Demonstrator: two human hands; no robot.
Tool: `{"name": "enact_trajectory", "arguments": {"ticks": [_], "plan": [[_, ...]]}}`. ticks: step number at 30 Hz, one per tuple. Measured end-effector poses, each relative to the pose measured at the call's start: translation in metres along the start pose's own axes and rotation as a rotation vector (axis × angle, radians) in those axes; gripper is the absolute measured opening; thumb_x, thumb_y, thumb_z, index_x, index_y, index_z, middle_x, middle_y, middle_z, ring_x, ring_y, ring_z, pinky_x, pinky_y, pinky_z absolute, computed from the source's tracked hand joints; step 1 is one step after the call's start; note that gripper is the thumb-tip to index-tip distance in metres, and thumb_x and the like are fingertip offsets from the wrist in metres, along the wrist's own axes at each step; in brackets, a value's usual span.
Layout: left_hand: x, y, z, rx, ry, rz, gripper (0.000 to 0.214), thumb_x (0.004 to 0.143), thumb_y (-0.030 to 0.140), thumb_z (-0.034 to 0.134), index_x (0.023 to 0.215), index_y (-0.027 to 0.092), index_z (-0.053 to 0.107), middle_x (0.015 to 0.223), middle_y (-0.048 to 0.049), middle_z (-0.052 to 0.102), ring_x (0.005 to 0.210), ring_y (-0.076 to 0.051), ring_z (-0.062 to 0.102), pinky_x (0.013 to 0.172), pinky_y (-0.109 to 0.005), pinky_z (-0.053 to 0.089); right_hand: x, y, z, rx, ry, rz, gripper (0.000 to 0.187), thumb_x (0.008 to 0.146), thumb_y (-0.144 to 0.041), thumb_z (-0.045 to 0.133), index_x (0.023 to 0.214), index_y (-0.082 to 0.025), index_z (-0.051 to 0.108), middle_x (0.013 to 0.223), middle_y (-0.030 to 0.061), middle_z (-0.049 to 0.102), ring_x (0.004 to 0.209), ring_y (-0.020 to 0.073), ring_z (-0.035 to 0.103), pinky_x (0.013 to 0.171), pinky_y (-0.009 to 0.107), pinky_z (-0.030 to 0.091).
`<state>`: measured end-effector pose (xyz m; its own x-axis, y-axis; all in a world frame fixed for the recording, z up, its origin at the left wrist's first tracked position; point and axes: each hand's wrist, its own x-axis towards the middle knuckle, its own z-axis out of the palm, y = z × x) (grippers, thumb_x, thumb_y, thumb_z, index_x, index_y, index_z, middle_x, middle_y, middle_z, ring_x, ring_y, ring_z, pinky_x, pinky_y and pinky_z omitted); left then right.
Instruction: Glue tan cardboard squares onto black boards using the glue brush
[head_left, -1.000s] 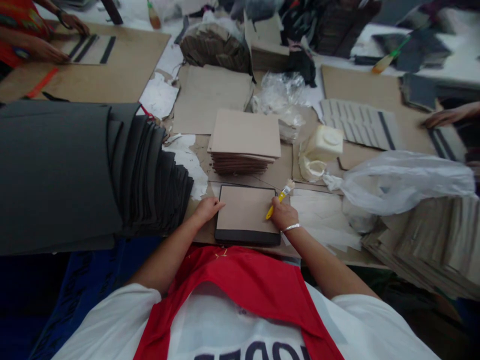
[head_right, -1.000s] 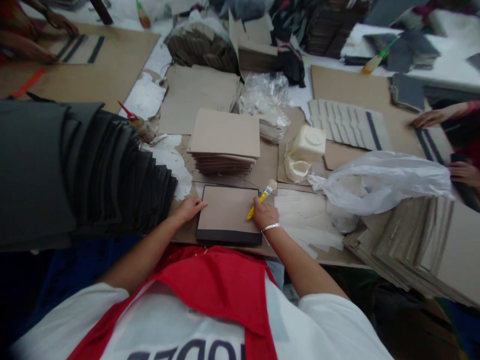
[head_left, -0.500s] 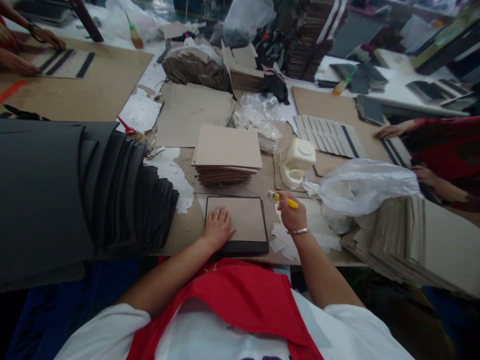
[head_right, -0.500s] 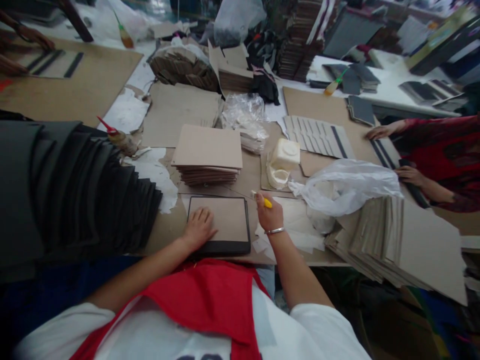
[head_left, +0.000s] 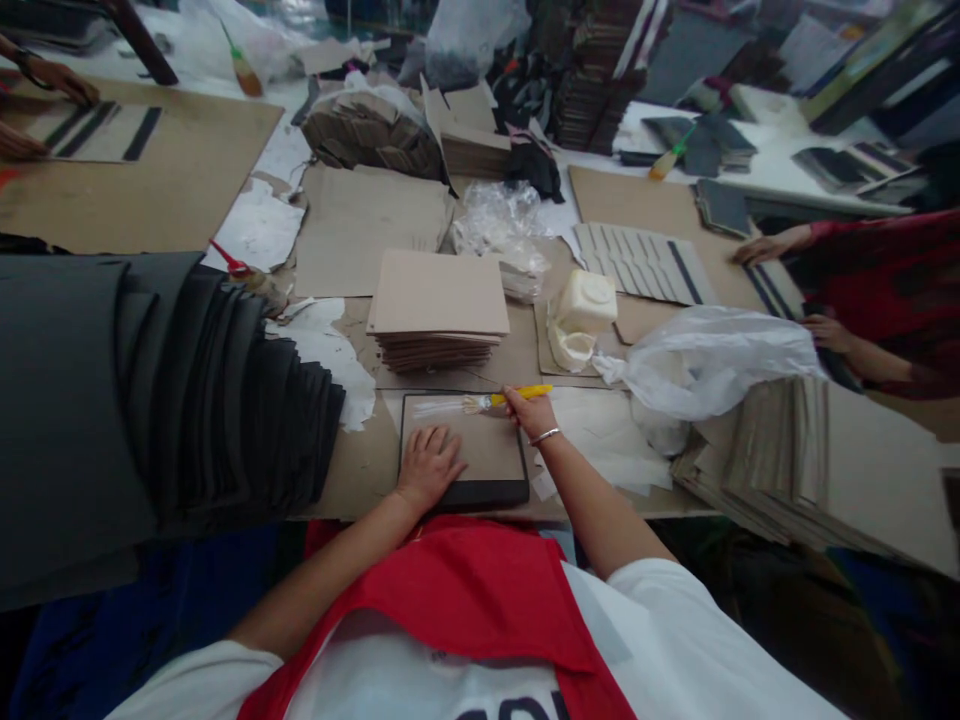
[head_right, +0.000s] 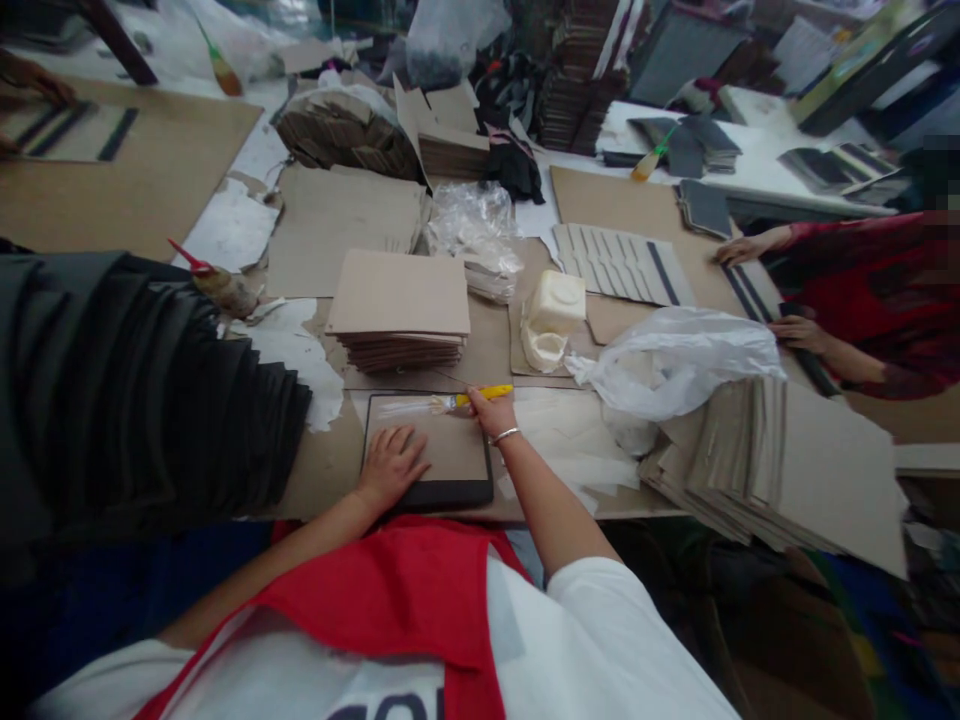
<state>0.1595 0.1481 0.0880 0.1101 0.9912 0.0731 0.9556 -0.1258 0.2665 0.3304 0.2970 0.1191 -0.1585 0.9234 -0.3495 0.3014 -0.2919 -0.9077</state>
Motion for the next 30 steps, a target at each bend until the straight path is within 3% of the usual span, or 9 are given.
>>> {"name": "enact_trajectory", "arguments": {"ticks": [2,6,9,11,15,19,21,25,30], "plan": [[0.0,0.001,-0.001,0.019,-0.001,0.006,0.044,0.087,0.045,0.045,0.124,0.024,0.055,0.132,-0.0104,0.05,0.122,-0.029,0.04,0.108,-0.047,0.023,-0.004,0.005,-0.026,-0.004,0.058,-0.012,0.03,0.071,-0.046,0.058,0.07,-0.017,0.053,0.043,-0.0073,0.049,0.031,0.0052,0.039,0.032,0.017,0.029],[0.004,0.013,-0.001,0.029,-0.009,0.003,0.046,0.085,0.043,0.046,0.124,0.02,0.055,0.132,-0.0136,0.05,0.122,-0.032,0.041,0.107,-0.053,0.022,-0.017,0.002,-0.053,-0.009,0.095,-0.024,0.032,0.07,-0.047,0.06,0.075,-0.016,0.056,0.045,-0.007,0.052,0.032,0.0049,0.042,0.032,0.016,0.032],[0.011,0.028,0.005,-0.034,-0.04,0.079,0.043,0.085,0.033,0.045,0.124,0.018,0.055,0.137,-0.0142,0.046,0.123,-0.031,0.042,0.106,-0.052,0.025,-0.033,-0.005,-0.076,0.017,0.098,-0.086,0.041,0.074,-0.052,0.055,0.095,-0.017,0.057,0.057,-0.0046,0.06,0.038,0.0069,0.051,0.035,0.017,0.037],[0.015,0.038,0.01,-0.09,-0.081,0.193,0.042,0.085,0.022,0.044,0.125,0.024,0.054,0.138,-0.0101,0.047,0.124,-0.028,0.042,0.107,-0.049,0.025,-0.049,-0.004,-0.097,-0.008,0.11,-0.153,0.047,0.08,-0.055,0.048,0.112,-0.02,0.051,0.069,-0.0027,0.065,0.046,0.0082,0.058,0.042,0.018,0.043],[0.016,0.049,0.019,-0.108,-0.104,0.274,0.04,0.086,0.028,0.044,0.125,0.032,0.054,0.136,-0.0058,0.049,0.127,-0.028,0.039,0.109,-0.055,0.016,-0.083,0.031,-0.127,-0.363,0.164,-0.258,0.036,0.089,-0.045,0.039,0.114,-0.021,0.05,0.081,0.0028,0.067,0.064,0.0118,0.063,0.06,0.024,0.048],[0.015,0.051,0.019,-0.083,-0.103,0.26,0.041,0.088,0.039,0.042,0.127,0.031,0.053,0.137,-0.0058,0.048,0.127,-0.029,0.038,0.11,-0.054,0.014,-0.098,0.089,-0.122,-0.935,0.191,-0.349,0.022,0.085,-0.027,0.05,0.101,-0.016,0.059,0.087,0.0106,0.064,0.084,0.0199,0.057,0.076,0.031,0.044],[0.015,0.051,0.019,-0.082,-0.117,0.247,0.041,0.088,0.039,0.042,0.127,0.031,0.053,0.137,-0.0053,0.048,0.128,-0.028,0.037,0.11,-0.053,0.013,-0.096,0.112,-0.116,-1.081,0.177,-0.381,0.021,0.084,-0.022,0.048,0.099,-0.014,0.061,0.083,0.0117,0.062,0.085,0.0216,0.053,0.078,0.032,0.041],[0.016,0.051,0.017,-0.099,-0.164,0.214,0.041,0.087,0.038,0.045,0.126,0.032,0.053,0.138,-0.0049,0.047,0.129,-0.027,0.036,0.111,-0.053,0.014,-0.089,0.13,-0.114,-1.116,0.206,-0.382,0.025,0.087,-0.018,0.04,0.097,-0.014,0.063,0.078,0.0107,0.061,0.082,0.021,0.051,0.077,0.029,0.039],[0.023,0.057,0.002,-0.157,-0.226,0.15,0.041,0.084,0.032,0.051,0.125,0.027,0.053,0.137,-0.007,0.047,0.127,-0.028,0.038,0.109,-0.054,0.019,-0.09,0.107,-0.112,-0.955,0.262,-0.367,0.023,0.089,-0.027,0.043,0.096,-0.018,0.062,0.083,0.0077,0.064,0.081,0.018,0.056,0.075,0.027,0.042]]}}
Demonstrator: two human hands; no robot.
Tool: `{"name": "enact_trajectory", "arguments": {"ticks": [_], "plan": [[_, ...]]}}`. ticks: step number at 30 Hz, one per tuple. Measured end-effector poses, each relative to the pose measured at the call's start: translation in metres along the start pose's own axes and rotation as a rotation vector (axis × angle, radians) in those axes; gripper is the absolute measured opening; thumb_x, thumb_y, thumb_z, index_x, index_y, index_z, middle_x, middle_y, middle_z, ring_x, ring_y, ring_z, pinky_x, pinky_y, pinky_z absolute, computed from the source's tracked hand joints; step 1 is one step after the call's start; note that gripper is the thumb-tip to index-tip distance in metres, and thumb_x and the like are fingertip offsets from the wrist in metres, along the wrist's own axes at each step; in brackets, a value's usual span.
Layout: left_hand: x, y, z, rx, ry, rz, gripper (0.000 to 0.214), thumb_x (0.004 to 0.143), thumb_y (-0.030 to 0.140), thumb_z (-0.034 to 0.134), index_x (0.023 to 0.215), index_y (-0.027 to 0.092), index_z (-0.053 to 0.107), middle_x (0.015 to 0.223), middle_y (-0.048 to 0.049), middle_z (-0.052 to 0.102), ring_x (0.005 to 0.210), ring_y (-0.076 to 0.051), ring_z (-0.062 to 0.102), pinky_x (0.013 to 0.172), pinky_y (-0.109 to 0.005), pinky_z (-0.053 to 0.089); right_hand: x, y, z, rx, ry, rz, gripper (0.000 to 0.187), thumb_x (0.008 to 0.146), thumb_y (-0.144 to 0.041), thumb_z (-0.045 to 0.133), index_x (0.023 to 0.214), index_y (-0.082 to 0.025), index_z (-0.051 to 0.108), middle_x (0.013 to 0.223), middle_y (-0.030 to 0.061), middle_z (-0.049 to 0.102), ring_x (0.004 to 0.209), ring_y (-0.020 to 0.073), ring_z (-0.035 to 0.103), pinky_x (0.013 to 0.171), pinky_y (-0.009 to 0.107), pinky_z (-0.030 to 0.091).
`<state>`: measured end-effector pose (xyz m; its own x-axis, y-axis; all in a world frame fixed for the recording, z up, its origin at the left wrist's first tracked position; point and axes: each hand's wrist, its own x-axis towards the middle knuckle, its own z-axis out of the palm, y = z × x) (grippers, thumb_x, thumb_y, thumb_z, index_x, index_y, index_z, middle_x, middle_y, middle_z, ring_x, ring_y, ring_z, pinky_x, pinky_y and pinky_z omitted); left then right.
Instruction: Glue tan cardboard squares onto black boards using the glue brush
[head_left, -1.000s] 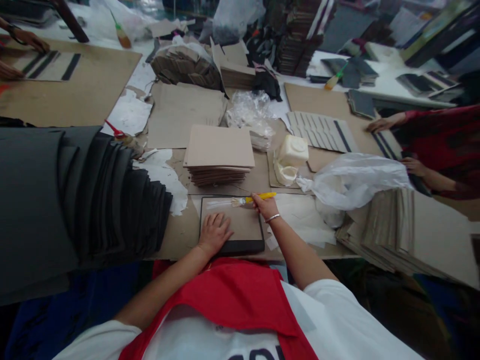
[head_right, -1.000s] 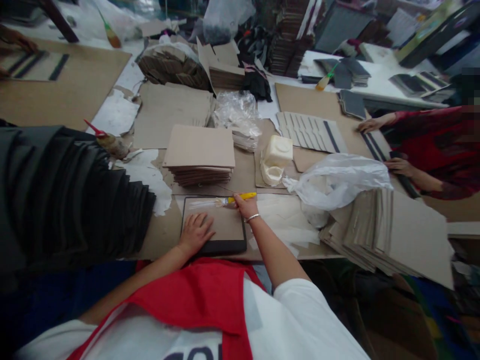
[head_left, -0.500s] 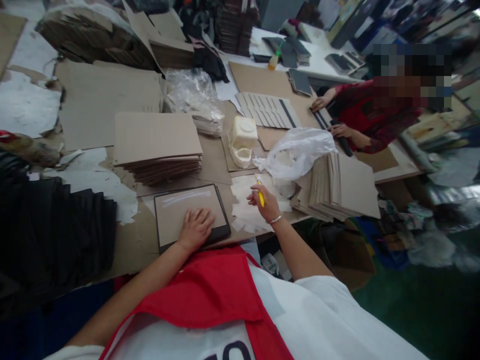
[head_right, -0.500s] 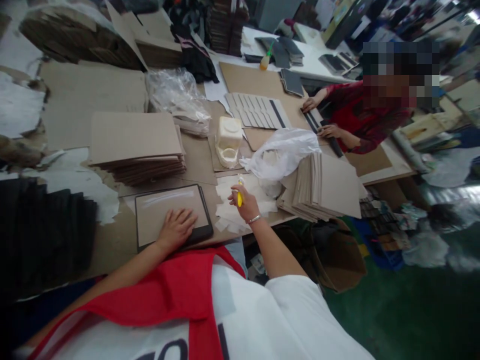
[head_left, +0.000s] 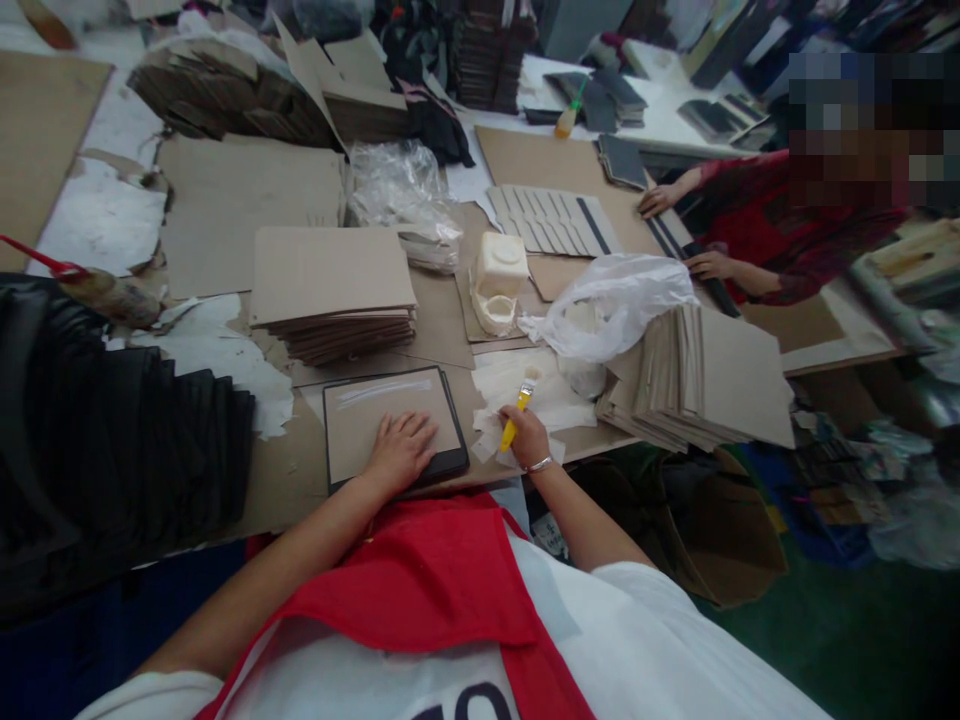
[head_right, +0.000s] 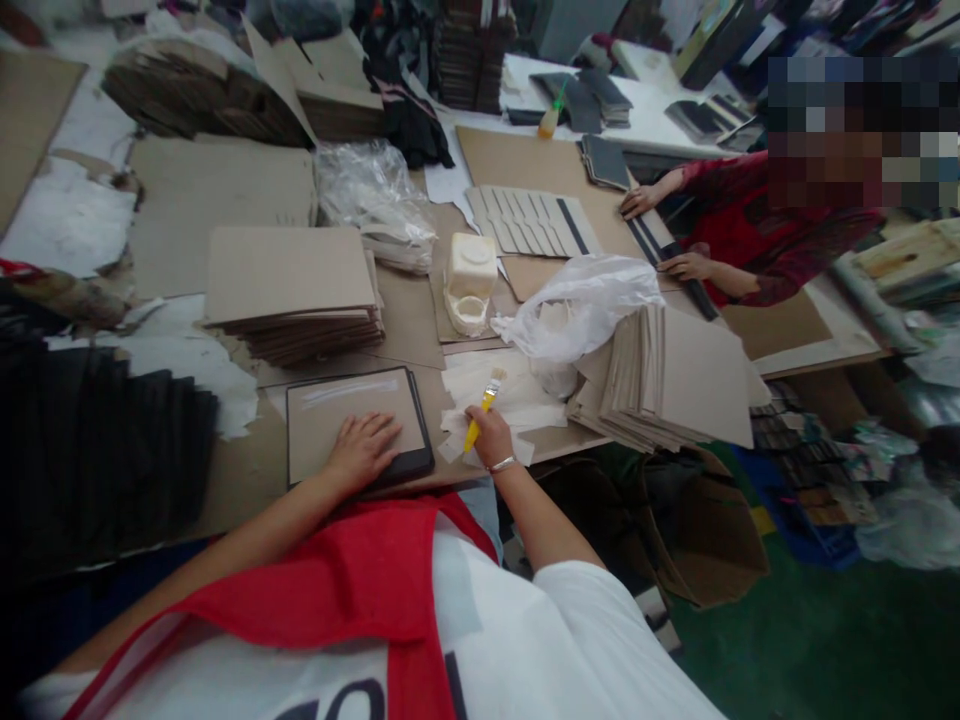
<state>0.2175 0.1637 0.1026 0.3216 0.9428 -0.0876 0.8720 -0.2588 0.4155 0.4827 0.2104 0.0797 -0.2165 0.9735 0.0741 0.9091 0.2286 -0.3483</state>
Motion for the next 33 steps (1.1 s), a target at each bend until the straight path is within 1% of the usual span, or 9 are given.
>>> {"name": "enact_trajectory", "arguments": {"ticks": [5,8,11,16,21,24,29,31,33], "plan": [[0.023,0.023,-0.018,-0.406,0.104,-0.018,0.051,0.08,0.025,0.055,0.13,0.019,0.046,0.131,-0.0111,0.051,0.104,-0.018,0.057,0.091,-0.032,0.045,0.012,-0.053,-0.024,0.343,0.049,-0.043,0.022,0.086,-0.039,0.049,0.095,-0.02,0.056,0.089,0.0052,0.065,0.08,0.0153,0.062,0.073,0.026,0.047],[0.034,0.028,-0.026,-0.697,0.094,-0.115,0.027,0.08,0.031,0.054,0.102,0.017,0.063,0.091,-0.0047,0.066,0.07,-0.012,0.06,0.068,-0.025,0.05,0.021,-0.083,-0.031,0.509,0.003,-0.127,0.021,0.085,-0.039,0.051,0.094,-0.021,0.052,0.087,0.0051,0.064,0.079,0.0155,0.064,0.072,0.027,0.049],[0.029,0.016,-0.031,-0.969,0.133,-0.313,0.026,0.078,0.041,0.054,0.077,0.016,0.063,0.058,0.0023,0.058,0.052,-0.01,0.055,0.053,-0.022,0.047,0.027,-0.098,-0.028,0.581,-0.053,-0.195,0.024,0.081,-0.037,0.056,0.097,-0.021,0.048,0.089,0.0051,0.064,0.08,0.0161,0.064,0.074,0.029,0.051],[0.002,-0.026,-0.04,-1.355,0.331,-0.635,0.039,0.065,0.054,0.064,0.069,0.015,0.057,0.06,0.0024,0.058,0.049,-0.009,0.055,0.048,-0.022,0.049,0.04,-0.102,-0.009,0.472,-0.113,-0.223,0.019,0.079,-0.029,0.056,0.094,-0.021,0.047,0.081,0.0031,0.064,0.074,0.0162,0.063,0.069,0.03,0.05],[-0.013,-0.071,-0.047,-1.278,0.462,-0.768,0.039,0.064,0.052,0.065,0.069,0.014,0.058,0.054,0.003,0.057,0.045,-0.008,0.053,0.042,-0.019,0.047,0.067,-0.105,0.012,0.356,-0.031,-0.12,0.015,0.08,-0.026,0.054,0.093,-0.02,0.049,0.08,0.0032,0.064,0.07,0.0163,0.063,0.064,0.028,0.049],[-0.013,-0.086,-0.05,-1.189,0.528,-0.786,0.033,0.066,0.046,0.064,0.071,0.014,0.059,0.05,0.0043,0.055,0.042,-0.009,0.052,0.038,-0.019,0.045,0.08,-0.114,0.019,0.372,0.021,-0.139,0.014,0.081,-0.029,0.053,0.092,-0.02,0.049,0.08,0.0037,0.064,0.07,0.017,0.062,0.064,0.03,0.049],[-0.008,-0.077,-0.057,-1.169,0.531,-0.633,0.026,0.066,0.04,0.066,0.076,0.016,0.062,0.056,0.0037,0.06,0.048,-0.01,0.058,0.047,-0.02,0.05,0.075,-0.131,0.029,0.51,-0.072,-0.462,0.036,0.076,-0.04,0.062,0.101,-0.02,0.047,0.105,0.0098,0.062,0.096,0.0204,0.06,0.083,0.036,0.049],[-0.008,-0.071,-0.058,-1.17,0.549,-0.602,0.027,0.066,0.039,0.067,0.079,0.016,0.061,0.059,0.0035,0.061,0.05,-0.01,0.059,0.049,-0.02,0.051,0.066,-0.134,0.035,0.499,-0.128,-0.49,0.035,0.077,-0.041,0.061,0.101,-0.02,0.048,0.103,0.0099,0.062,0.094,0.0206,0.06,0.082,0.036,0.049],[-0.009,-0.07,-0.057,-1.193,0.599,-0.632,0.028,0.067,0.041,0.066,0.08,0.016,0.06,0.057,0.004,0.06,0.05,-0.01,0.06,0.05,-0.021,0.052,0.058,-0.133,0.039,0.447,-0.147,-0.415,0.025,0.081,-0.039,0.056,0.097,-0.021,0.049,0.093,0.008,0.063,0.084,0.0192,0.062,0.075,0.034,0.05]]}}
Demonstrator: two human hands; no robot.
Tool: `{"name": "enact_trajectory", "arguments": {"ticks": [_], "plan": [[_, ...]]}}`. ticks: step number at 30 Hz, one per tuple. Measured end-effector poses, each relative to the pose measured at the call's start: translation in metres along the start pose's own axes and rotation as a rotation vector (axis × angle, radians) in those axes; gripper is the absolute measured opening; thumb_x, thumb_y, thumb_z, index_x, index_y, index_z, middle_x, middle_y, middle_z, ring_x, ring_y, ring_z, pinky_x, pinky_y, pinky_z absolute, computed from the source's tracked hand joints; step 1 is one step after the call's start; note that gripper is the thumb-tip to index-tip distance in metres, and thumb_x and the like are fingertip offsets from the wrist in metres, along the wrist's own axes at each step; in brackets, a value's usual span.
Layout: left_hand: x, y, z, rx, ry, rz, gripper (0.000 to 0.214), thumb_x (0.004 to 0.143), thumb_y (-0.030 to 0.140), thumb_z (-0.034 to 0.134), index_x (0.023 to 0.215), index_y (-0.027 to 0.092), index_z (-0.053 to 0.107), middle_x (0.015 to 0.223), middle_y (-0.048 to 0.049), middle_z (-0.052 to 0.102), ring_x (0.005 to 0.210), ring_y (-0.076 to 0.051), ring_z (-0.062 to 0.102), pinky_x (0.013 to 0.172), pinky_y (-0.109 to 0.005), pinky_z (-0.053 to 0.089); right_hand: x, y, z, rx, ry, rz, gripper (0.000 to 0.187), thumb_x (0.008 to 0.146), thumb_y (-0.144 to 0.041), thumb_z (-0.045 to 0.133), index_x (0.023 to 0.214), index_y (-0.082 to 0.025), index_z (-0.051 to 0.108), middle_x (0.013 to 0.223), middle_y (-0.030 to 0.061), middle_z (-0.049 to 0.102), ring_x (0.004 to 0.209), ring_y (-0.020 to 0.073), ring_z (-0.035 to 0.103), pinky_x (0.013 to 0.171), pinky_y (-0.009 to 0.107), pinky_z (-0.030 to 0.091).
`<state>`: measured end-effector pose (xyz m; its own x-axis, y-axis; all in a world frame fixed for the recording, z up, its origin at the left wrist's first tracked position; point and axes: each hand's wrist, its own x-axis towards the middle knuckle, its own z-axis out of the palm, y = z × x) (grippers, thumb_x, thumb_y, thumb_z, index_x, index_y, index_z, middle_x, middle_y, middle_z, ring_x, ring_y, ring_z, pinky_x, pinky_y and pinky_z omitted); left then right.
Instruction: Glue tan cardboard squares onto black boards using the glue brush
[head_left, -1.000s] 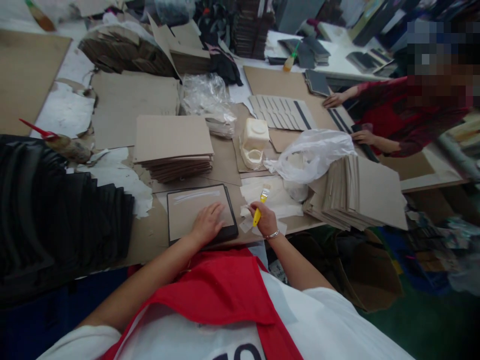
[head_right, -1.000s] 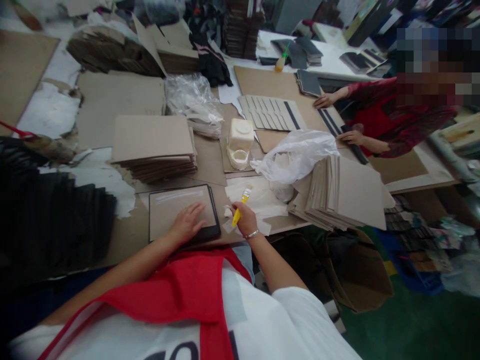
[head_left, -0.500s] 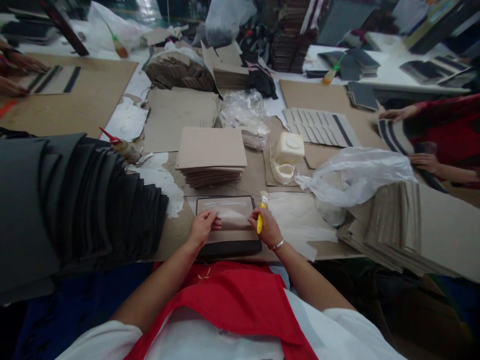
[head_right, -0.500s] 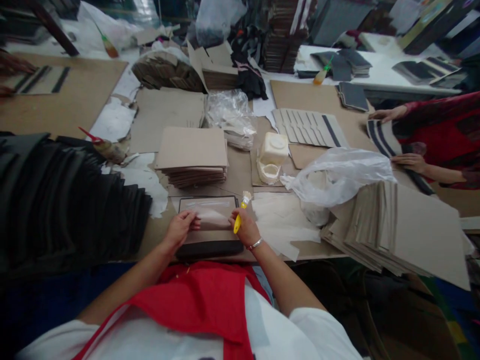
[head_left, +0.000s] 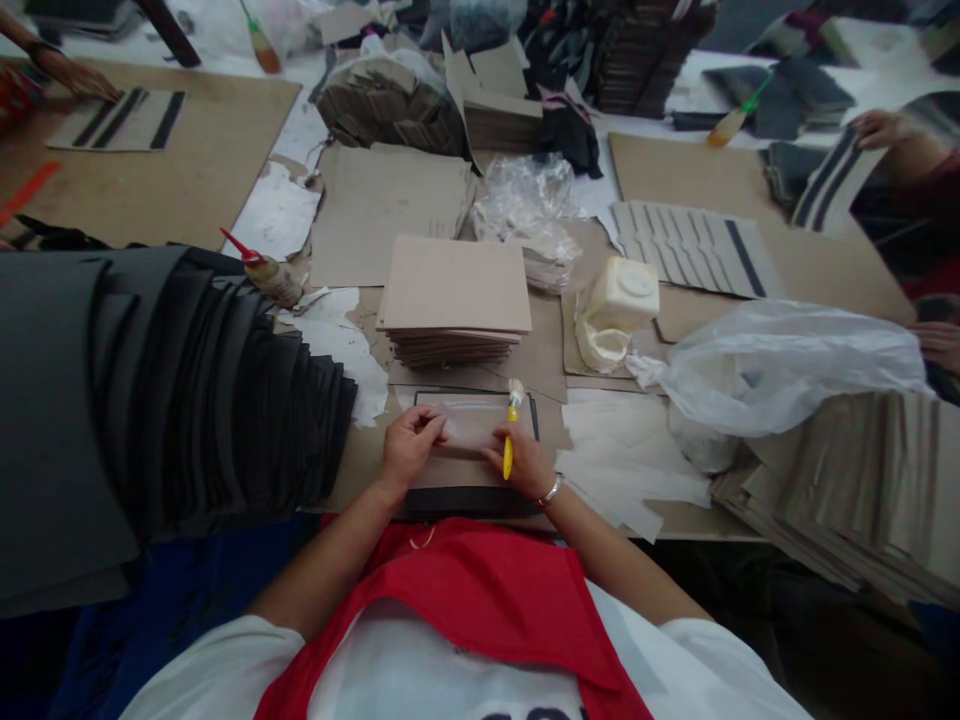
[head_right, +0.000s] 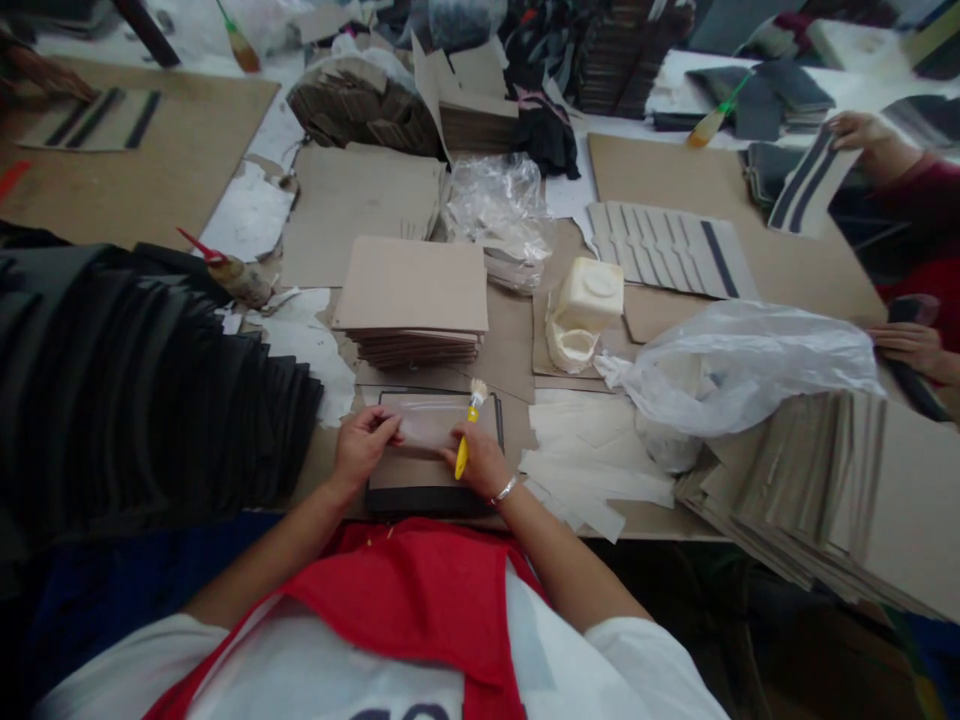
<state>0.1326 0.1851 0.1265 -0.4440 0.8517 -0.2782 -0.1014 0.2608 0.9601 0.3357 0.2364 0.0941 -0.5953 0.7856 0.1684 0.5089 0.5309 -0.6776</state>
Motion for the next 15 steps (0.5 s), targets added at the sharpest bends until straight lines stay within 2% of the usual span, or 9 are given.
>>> {"name": "enact_trajectory", "arguments": {"ticks": [4,6,8,11,15], "plan": [[0.004,-0.009,-0.009,0.001,0.057,-0.088,0.029,0.07,0.044,0.061,0.077,0.016,0.055,0.057,0.0036,0.059,0.048,-0.011,0.059,0.048,-0.022,0.05,-0.004,0.01,-0.006,-0.091,0.133,0.173,0.021,0.085,-0.038,0.049,0.092,-0.019,0.049,0.083,0.006,0.061,0.072,0.0175,0.06,0.064,0.03,0.047],[0.008,-0.014,-0.015,0.119,0.035,-0.115,0.027,0.072,0.043,0.057,0.076,0.016,0.055,0.06,0.0026,0.06,0.047,-0.01,0.056,0.044,-0.021,0.046,0.001,0.017,-0.013,-0.146,0.205,0.216,0.024,0.084,-0.041,0.049,0.093,-0.019,0.048,0.084,0.0064,0.06,0.07,0.0179,0.059,0.062,0.03,0.045],[0.013,-0.018,-0.019,0.325,0.015,-0.069,0.025,0.073,0.042,0.054,0.073,0.016,0.057,0.059,0.002,0.059,0.048,-0.01,0.054,0.045,-0.02,0.042,0.01,0.023,-0.018,-0.208,0.25,0.252,0.026,0.084,-0.042,0.049,0.094,-0.018,0.049,0.084,0.0067,0.06,0.069,0.0182,0.058,0.062,0.03,0.044],[0.023,-0.021,-0.021,0.619,0.035,0.043,0.025,0.074,0.039,0.053,0.065,0.017,0.059,0.058,0.001,0.058,0.056,-0.012,0.054,0.053,-0.022,0.039,0.026,0.031,-0.017,-0.292,0.263,0.276,0.026,0.083,-0.041,0.049,0.095,-0.018,0.05,0.084,0.0071,0.061,0.072,0.0192,0.057,0.066,0.03,0.044],[0.037,-0.026,-0.021,0.722,0.061,0.018,0.027,0.073,0.042,0.055,0.062,0.017,0.058,0.058,0.0009,0.057,0.058,-0.013,0.052,0.054,-0.023,0.035,0.04,0.039,-0.008,-0.369,0.208,0.297,0.027,0.083,-0.039,0.048,0.098,-0.017,0.053,0.082,0.0083,0.062,0.074,0.0202,0.057,0.069,0.031,0.043]]}}
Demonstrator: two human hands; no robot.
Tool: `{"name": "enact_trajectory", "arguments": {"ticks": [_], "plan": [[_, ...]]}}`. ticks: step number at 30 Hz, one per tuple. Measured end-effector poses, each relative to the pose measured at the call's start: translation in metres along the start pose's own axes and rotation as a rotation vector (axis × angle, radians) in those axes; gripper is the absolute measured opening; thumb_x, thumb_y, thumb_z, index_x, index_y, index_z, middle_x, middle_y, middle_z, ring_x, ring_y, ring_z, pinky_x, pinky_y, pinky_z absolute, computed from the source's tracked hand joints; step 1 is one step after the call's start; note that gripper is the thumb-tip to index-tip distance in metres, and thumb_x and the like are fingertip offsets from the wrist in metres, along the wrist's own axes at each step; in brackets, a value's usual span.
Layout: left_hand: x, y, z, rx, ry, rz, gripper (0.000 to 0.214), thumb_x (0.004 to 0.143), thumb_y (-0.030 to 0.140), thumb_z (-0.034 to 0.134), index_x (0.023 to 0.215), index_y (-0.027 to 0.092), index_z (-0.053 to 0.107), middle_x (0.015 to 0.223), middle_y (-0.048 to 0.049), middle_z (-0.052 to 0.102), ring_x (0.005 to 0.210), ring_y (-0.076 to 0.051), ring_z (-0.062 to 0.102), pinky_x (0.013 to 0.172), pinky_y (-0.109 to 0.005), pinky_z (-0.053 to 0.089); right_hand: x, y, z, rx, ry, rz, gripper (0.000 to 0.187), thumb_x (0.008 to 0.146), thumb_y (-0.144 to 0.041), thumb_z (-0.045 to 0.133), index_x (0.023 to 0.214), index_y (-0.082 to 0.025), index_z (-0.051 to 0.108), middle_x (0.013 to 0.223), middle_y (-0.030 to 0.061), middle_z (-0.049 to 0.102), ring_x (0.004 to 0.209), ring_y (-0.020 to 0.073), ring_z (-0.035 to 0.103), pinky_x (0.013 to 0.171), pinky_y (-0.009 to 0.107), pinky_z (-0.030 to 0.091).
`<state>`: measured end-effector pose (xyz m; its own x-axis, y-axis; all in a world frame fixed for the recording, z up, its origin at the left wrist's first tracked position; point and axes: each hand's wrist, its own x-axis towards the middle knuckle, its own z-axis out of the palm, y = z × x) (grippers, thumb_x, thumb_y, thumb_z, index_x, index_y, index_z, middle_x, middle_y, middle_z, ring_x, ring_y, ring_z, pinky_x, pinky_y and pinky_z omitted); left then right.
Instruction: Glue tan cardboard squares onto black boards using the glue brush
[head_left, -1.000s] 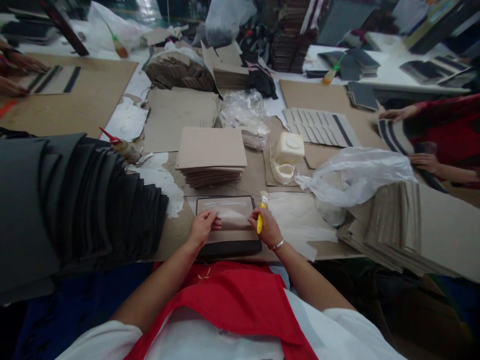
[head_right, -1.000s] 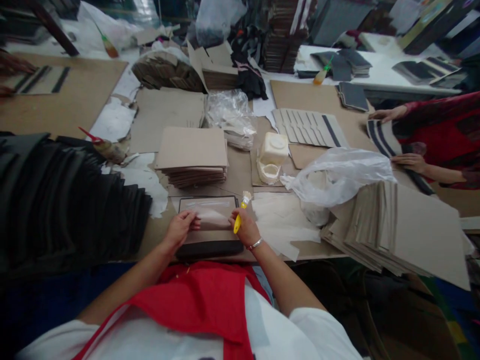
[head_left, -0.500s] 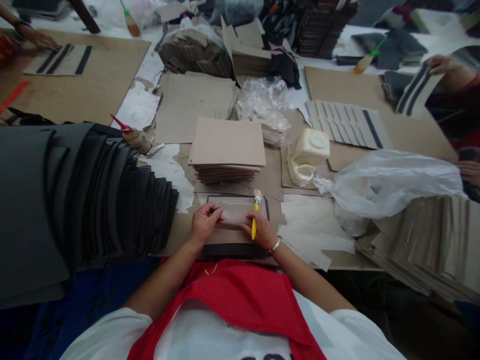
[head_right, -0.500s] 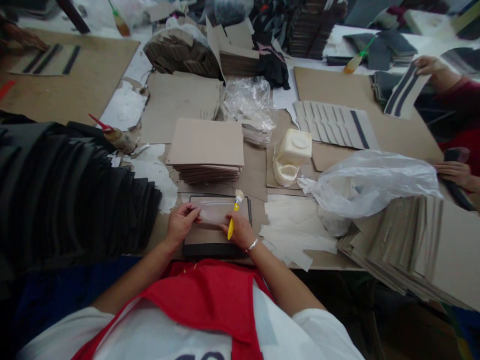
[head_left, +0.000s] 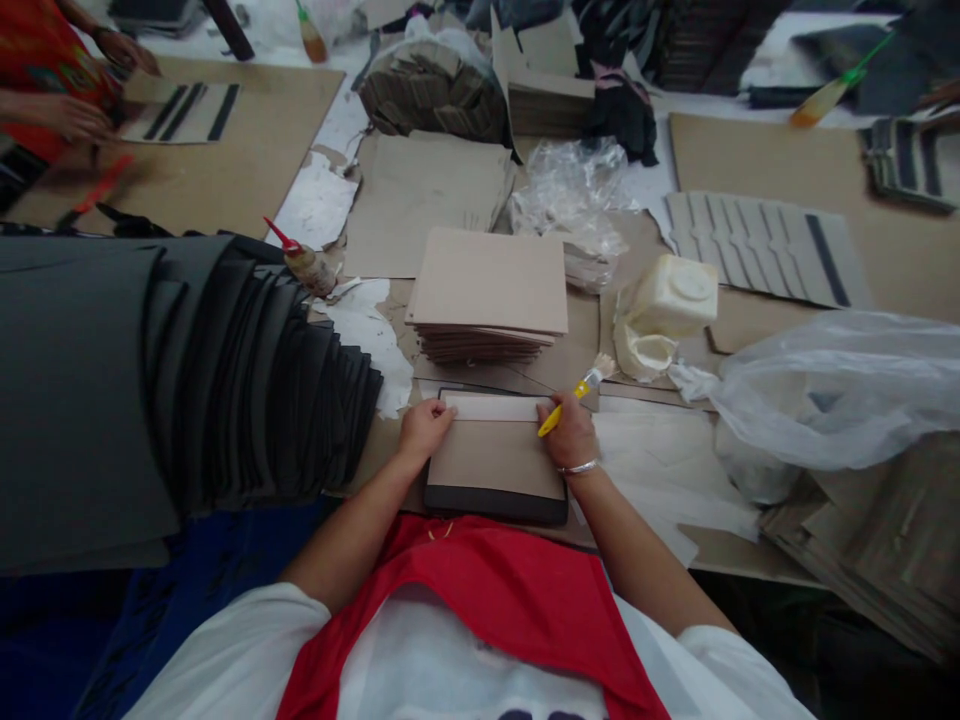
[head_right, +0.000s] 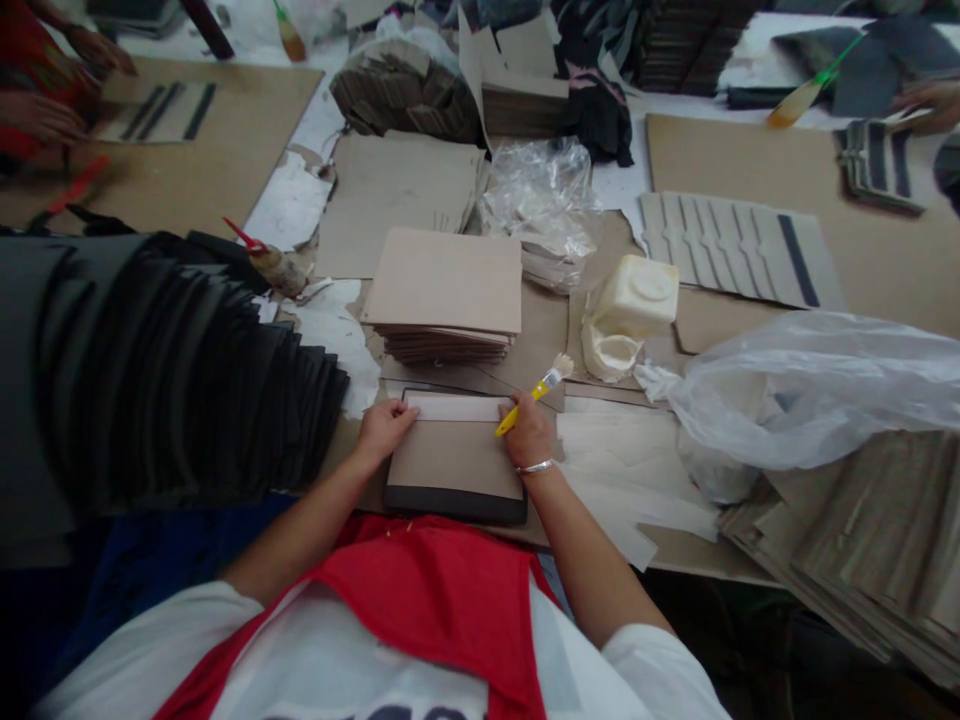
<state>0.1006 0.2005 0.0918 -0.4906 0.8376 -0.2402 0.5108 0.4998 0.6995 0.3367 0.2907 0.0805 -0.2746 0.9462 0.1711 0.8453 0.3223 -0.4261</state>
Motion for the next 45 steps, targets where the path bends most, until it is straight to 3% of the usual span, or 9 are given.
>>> {"name": "enact_trajectory", "arguments": {"ticks": [7,20,27,31,34,37,39,42,45], "plan": [[0.01,-0.003,0.003,-0.035,-0.024,-0.078,0.034,0.071,0.048,0.054,0.055,0.018,0.054,0.051,0.0031,0.049,0.053,-0.012,0.046,0.05,-0.023,0.029,0.0,0.002,0.009,-0.002,0.012,0.03,0.029,0.083,-0.038,0.047,0.101,-0.017,0.053,0.084,0.009,0.063,0.076,0.0197,0.057,0.07,0.029,0.042],[0.009,0.006,0.0,0.163,-0.017,-0.018,0.033,0.079,0.042,0.047,0.058,0.018,0.055,0.058,-0.0002,0.056,0.059,-0.014,0.051,0.055,-0.024,0.031,-0.002,-0.003,0.007,-0.049,-0.062,0.03,0.029,0.084,-0.034,0.046,0.104,-0.015,0.055,0.087,0.0093,0.063,0.079,0.0196,0.055,0.07,0.029,0.04],[0.005,0.015,-0.006,0.417,-0.009,0.02,0.032,0.084,0.043,0.043,0.077,0.017,0.061,0.074,-0.0085,0.065,0.073,-0.023,0.06,0.065,-0.03,0.041,-0.003,-0.001,-0.007,-0.085,-0.078,0.077,0.03,0.084,-0.03,0.047,0.109,-0.015,0.053,0.086,0.0106,0.062,0.08,0.0216,0.055,0.072,0.032,0.041],[-0.011,0.027,0.006,0.54,0.106,0.28,0.041,0.085,0.036,0.044,0.117,0.012,0.053,0.116,-0.0177,0.059,0.11,-0.028,0.054,0.089,-0.039,0.04,-0.013,-0.006,-0.013,-0.071,0.003,0.007,0.03,0.084,-0.027,0.047,0.111,-0.013,0.051,0.097,0.0152,0.062,0.093,0.0254,0.054,0.081,0.038,0.042],[-0.026,0.032,0.028,0.559,-0.095,0.641,0.055,0.086,0.039,0.044,0.135,0.013,0.039,0.142,-0.0143,0.04,0.133,-0.026,0.032,0.109,-0.042,0.023,-0.024,-0.016,-0.003,0.011,-0.071,-0.256,0.025,0.084,-0.02,0.046,0.108,-0.015,0.053,0.119,0.0153,0.056,0.111,0.0248,0.049,0.093,0.041,0.039],[-0.032,0.024,0.037,0.612,-0.253,0.681,0.069,0.084,0.052,0.043,0.14,0.015,0.031,0.149,-0.012,0.027,0.138,-0.025,0.021,0.113,-0.045,0.011,-0.032,-0.017,0.006,0.005,-0.145,-0.361,0.025,0.081,-0.014,0.047,0.104,-0.015,0.054,0.128,0.0142,0.053,0.118,0.0245,0.045,0.099,0.043,0.037],[-0.033,0.014,0.026,0.661,-0.224,0.539,0.075,0.083,0.055,0.043,0.142,0.012,0.027,0.151,-0.0142,0.022,0.139,-0.027,0.019,0.113,-0.048,0.01,-0.035,-0.009,0.002,-0.026,-0.133,-0.314,0.023,0.08,-0.014,0.047,0.102,-0.014,0.055,0.126,0.0153,0.054,0.116,0.0252,0.048,0.096,0.044,0.04],[-0.045,0.004,-0.012,0.706,-0.128,0.376,0.075,0.082,0.053,0.048,0.14,0.007,0.031,0.148,-0.0188,0.026,0.138,-0.03,0.022,0.111,-0.052,0.014,-0.04,0.007,-0.015,-0.029,-0.065,-0.245,0.021,0.08,-0.02,0.046,0.098,-0.014,0.055,0.117,0.0162,0.059,0.103,0.0255,0.056,0.086,0.043,0.046],[-0.084,0.007,-0.064,0.631,-0.013,0.491,0.057,0.082,0.045,0.053,0.127,0.009,0.049,0.133,-0.0175,0.05,0.125,-0.027,0.044,0.106,-0.044,0.032,-0.045,0.02,-0.029,0.05,0.048,-0.24,0.025,0.081,-0.029,0.043,0.101,-0.018,0.055,0.106,0.0136,0.063,0.087,0.0253,0.061,0.075,0.042,0.05]]}}
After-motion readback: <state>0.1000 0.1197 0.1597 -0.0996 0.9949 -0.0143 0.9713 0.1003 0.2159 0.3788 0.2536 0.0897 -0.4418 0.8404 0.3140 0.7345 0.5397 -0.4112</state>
